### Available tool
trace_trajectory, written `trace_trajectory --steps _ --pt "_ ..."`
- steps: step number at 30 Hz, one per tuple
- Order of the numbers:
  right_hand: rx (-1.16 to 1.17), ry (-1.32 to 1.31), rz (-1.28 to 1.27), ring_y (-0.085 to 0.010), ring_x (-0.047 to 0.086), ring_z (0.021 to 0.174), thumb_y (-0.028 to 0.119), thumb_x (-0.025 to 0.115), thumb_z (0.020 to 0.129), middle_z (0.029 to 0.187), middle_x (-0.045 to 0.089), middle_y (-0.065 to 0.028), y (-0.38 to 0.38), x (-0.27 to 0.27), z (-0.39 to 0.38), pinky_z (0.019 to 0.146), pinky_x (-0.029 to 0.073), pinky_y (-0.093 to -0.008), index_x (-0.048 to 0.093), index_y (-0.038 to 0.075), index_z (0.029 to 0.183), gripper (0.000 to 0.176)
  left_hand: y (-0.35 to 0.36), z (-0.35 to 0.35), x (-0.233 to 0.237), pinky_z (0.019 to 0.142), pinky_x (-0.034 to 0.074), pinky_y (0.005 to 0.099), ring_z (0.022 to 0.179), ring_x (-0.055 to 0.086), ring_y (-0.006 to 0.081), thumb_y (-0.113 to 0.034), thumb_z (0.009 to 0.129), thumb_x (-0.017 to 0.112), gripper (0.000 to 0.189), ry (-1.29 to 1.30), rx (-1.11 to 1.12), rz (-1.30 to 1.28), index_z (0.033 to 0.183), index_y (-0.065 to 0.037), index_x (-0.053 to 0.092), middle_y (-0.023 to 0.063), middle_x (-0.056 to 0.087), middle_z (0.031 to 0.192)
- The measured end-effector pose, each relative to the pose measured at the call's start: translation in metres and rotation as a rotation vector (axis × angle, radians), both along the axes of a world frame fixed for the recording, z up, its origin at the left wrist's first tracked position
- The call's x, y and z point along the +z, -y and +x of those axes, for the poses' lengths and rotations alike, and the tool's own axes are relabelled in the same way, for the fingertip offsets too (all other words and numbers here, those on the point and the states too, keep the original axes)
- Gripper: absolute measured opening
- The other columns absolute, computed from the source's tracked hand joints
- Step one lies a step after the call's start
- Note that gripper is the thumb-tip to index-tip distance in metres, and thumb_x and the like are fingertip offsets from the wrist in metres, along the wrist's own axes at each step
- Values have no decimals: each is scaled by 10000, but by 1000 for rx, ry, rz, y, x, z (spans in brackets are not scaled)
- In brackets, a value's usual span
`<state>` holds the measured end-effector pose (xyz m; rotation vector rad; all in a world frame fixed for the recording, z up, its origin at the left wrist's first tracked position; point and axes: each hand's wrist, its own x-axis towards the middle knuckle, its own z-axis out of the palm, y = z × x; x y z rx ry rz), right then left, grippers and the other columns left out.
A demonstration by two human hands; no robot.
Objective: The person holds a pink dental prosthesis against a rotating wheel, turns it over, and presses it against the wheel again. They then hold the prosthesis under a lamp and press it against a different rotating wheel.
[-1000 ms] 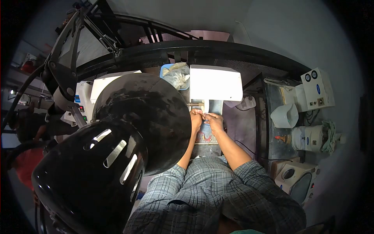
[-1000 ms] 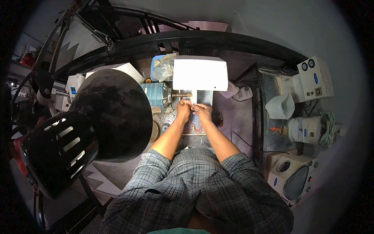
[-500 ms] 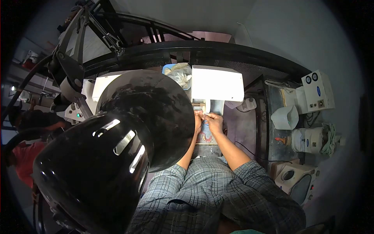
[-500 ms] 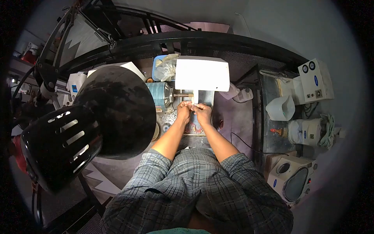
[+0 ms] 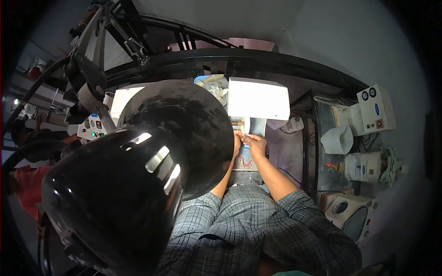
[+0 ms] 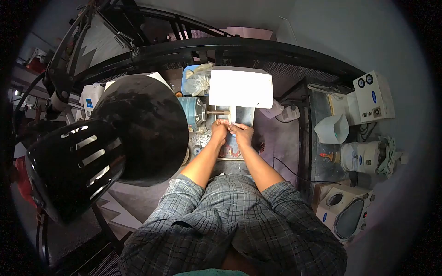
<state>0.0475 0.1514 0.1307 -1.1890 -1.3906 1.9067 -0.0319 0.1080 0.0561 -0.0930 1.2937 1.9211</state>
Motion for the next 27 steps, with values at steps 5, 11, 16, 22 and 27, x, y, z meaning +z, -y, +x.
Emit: trace_trajectory --steps 5,11,16,22,27 --pt "-25 -19 -31 -130 605 623 9 628 735 717 643 -107 -3 4 2 585 480 -216 635 -78 782 99 1 1 -1 506 410 244 549 485 121 80 798 468 83 -15 26 -21 812 0 485 67 540 684" --pt "51 38 153 -114 590 624 -1 630 738 705 643 -104 2 1 -1 581 456 -206 636 -87 768 92 6 -1 6 521 425 241 555 485 118 78 800 481 88 120 79 94 847 4 495 61 538 694" --pt "27 -6 109 -117 590 622 -12 625 736 712 641 -110 2 -1 -2 583 461 -205 634 -92 771 88 4 -1 -1 519 429 240 549 491 123 91 785 485 92 63 85 91 831 13 501 69 548 689" --pt "-72 24 -18 -126 593 609 -23 608 726 711 638 -107 -3 -1 -2 586 476 -212 633 -93 765 84 -5 -3 7 489 424 247 537 515 133 137 722 462 138 -4 10 -58 775 20 514 82 562 670" --pt "-91 63 -31 -126 592 602 -7 615 716 706 637 -101 -1 -6 -4 586 478 -214 633 -85 767 95 -4 -5 13 494 421 244 543 518 129 124 717 470 135 -24 0 -103 775 17 528 84 571 676"
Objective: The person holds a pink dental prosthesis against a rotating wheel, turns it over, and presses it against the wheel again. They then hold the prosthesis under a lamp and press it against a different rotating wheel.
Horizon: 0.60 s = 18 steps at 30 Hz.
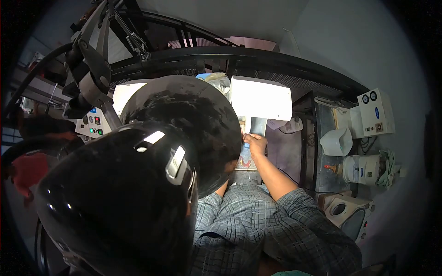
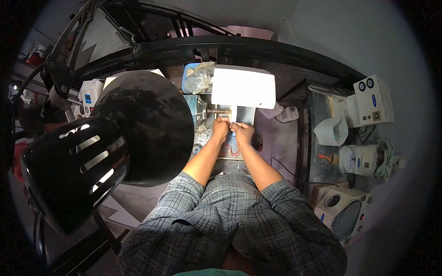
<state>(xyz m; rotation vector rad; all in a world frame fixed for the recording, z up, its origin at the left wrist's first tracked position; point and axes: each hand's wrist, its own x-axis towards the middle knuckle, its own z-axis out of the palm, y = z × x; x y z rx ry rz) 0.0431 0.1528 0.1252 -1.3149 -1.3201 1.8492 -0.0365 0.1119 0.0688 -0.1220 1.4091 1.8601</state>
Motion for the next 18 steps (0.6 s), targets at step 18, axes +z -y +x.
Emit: trace_trajectory --steps 18 --pt "-55 -61 -106 -143 583 586 -23 614 728 709 626 -101 -2 -14 -4 569 470 -239 613 -81 816 106 -2 -6 10 465 410 244 528 513 124 66 764 491 63 -38 -35 -58 773 26 539 86 576 675"
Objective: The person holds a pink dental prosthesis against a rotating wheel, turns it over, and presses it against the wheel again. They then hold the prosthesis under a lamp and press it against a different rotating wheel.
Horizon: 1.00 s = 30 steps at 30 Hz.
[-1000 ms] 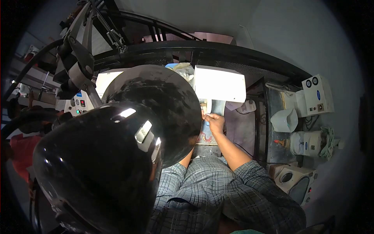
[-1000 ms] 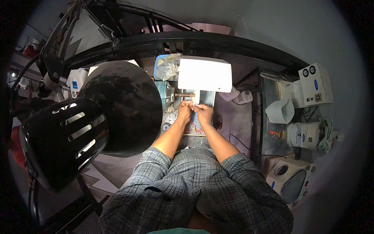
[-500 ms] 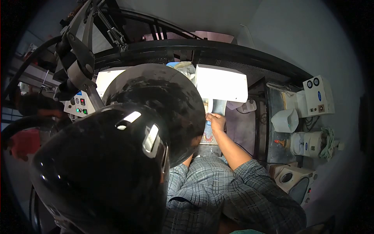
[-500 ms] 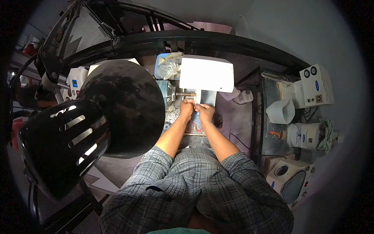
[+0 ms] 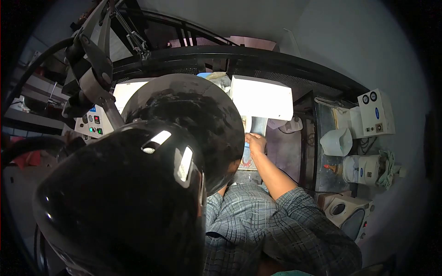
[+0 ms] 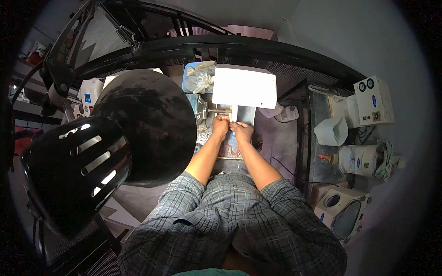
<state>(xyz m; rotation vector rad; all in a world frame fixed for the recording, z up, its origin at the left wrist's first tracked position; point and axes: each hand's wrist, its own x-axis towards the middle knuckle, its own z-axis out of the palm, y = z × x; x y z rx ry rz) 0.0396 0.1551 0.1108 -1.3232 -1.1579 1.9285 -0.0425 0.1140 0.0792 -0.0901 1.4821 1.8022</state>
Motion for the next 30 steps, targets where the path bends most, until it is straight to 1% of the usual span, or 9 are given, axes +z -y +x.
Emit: trace_trajectory --steps 6,8,12,14,18,21,23,26,30 --pt "22 -13 62 -130 575 579 -25 607 722 689 627 -88 5 5 -1 581 463 -235 627 -72 771 71 4 0 -14 480 411 242 523 495 114 62 781 493 63 -4 44 -4 780 16 535 75 570 673" --pt "62 -6 102 -105 560 575 -15 613 723 669 627 -64 7 11 -2 568 440 -221 640 -57 737 52 6 -2 -20 492 412 240 516 479 109 65 792 492 69 17 64 71 785 9 531 68 563 666" --pt "95 -15 199 -88 546 573 4 626 728 665 629 -43 12 22 -2 555 416 -209 651 -41 719 52 9 -1 -27 501 412 239 523 469 111 77 794 486 80 38 61 162 788 6 522 69 553 669" --pt "118 47 263 -82 542 577 18 631 739 665 630 -32 13 24 0 549 406 -209 657 -32 719 60 10 0 -24 506 413 241 532 467 114 89 797 480 89 -5 117 211 791 5 510 72 542 671" --pt "138 -5 302 -83 552 600 13 630 746 684 633 -37 13 21 2 573 420 -208 655 -38 728 59 13 2 -2 514 415 240 541 468 119 97 802 471 98 63 91 230 795 4 502 76 538 678" --pt "117 -25 321 -98 567 628 -6 623 745 714 635 -58 14 18 3 602 442 -212 646 -56 726 59 13 4 -11 508 415 241 534 470 121 103 805 463 107 43 91 270 800 1 498 74 539 671" --pt "102 -95 303 -124 583 646 -16 624 739 736 635 -81 13 14 4 627 462 -226 636 -81 730 67 11 7 -16 502 412 241 527 472 123 102 801 470 102 56 103 248 796 4 495 76 540 663" --pt "139 -51 293 -143 594 659 -23 615 738 733 631 -100 7 12 8 623 472 -232 632 -96 734 74 9 10 -11 496 409 240 524 479 126 86 801 483 74 63 104 218 790 13 493 80 546 662" --pt "146 -53 280 -118 585 627 -30 591 739 697 633 -86 2 11 8 624 474 -217 639 -79 725 70 6 12 -7 490 407 243 528 492 131 94 776 480 70 60 108 163 785 27 500 88 559 669"
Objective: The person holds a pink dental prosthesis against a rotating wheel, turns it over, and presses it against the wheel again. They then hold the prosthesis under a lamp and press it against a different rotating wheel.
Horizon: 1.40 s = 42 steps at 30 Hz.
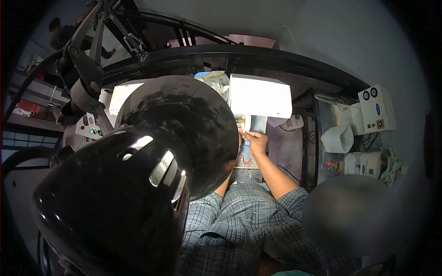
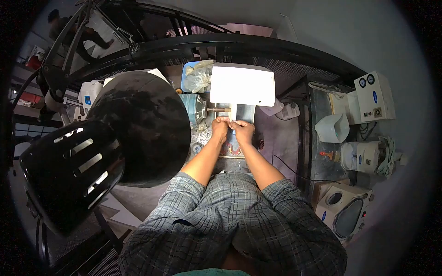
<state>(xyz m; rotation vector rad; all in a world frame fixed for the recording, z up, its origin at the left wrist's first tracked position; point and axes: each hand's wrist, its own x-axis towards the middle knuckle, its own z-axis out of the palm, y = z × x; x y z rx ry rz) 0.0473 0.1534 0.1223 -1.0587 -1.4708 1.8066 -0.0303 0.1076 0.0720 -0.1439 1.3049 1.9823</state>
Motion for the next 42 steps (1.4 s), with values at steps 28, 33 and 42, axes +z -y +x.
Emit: trace_trajectory --steps 28,33,42 --pt "75 258 -67 -163 609 590 -19 643 715 711 635 -136 -4 76 0 577 507 -240 622 -109 764 105 -6 6 -2 467 417 263 498 500 151 137 689 420 161 109 80 -53 764 21 502 104 553 636" --pt "61 73 -201 -162 609 606 -39 608 719 708 637 -132 -14 16 3 571 491 -230 623 -97 756 70 -4 8 5 453 394 256 471 484 136 124 675 447 141 102 22 59 679 -4 506 74 538 564" --pt "26 179 -199 -192 620 614 -74 591 712 707 633 -158 -2 54 -3 591 513 -263 613 -117 788 91 -1 10 26 503 405 277 549 515 161 126 590 461 187 -7 73 -240 728 18 527 92 562 645"
